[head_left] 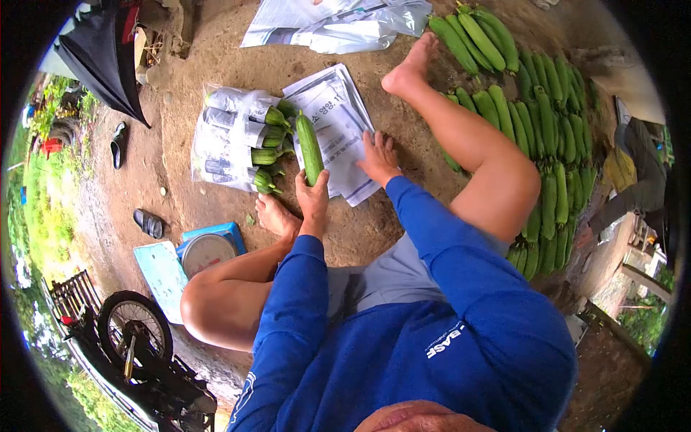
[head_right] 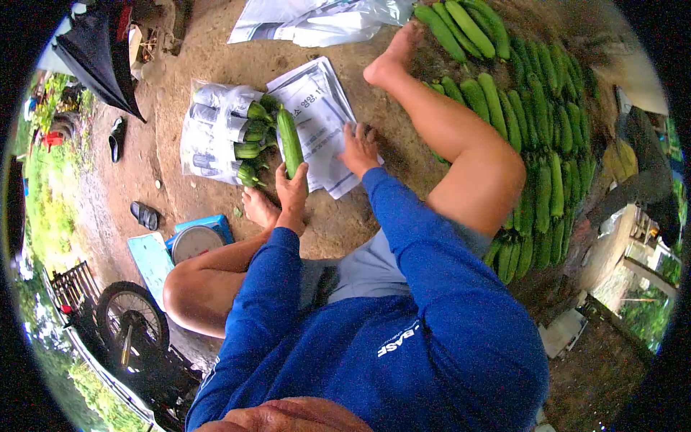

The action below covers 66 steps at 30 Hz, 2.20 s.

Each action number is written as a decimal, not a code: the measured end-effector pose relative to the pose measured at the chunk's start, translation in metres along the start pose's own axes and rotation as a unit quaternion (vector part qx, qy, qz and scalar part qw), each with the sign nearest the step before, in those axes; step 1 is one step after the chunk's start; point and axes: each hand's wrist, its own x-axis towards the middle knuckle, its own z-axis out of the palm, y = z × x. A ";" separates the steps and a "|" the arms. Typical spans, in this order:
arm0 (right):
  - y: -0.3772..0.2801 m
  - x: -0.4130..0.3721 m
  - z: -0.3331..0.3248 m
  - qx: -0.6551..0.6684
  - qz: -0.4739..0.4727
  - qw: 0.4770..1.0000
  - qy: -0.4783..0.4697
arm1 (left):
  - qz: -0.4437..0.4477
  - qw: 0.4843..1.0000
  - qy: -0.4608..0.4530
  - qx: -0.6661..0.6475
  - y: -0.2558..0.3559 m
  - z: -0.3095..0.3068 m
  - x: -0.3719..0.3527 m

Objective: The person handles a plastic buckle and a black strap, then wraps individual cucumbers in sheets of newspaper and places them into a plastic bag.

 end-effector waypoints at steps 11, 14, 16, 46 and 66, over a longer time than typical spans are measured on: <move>0.039 0.000 -0.010 0.032 0.004 0.998 -0.055 | 0.009 0.998 -0.062 0.015 -0.007 0.004 -0.004; 0.062 -0.003 0.034 0.100 0.007 0.994 -0.032 | 0.086 0.986 -0.082 0.119 -0.014 0.002 0.004; 0.065 -0.004 0.041 0.109 -0.008 0.994 0.005 | 0.090 0.969 -0.101 0.207 0.002 -0.001 0.007; 0.080 -0.003 -0.007 0.265 0.022 0.964 -0.002 | 0.113 0.909 -0.190 0.354 0.000 -0.001 0.046; 0.025 0.027 -0.051 0.548 0.216 0.800 -0.117 | 0.058 0.942 -0.296 0.145 -0.015 0.022 0.083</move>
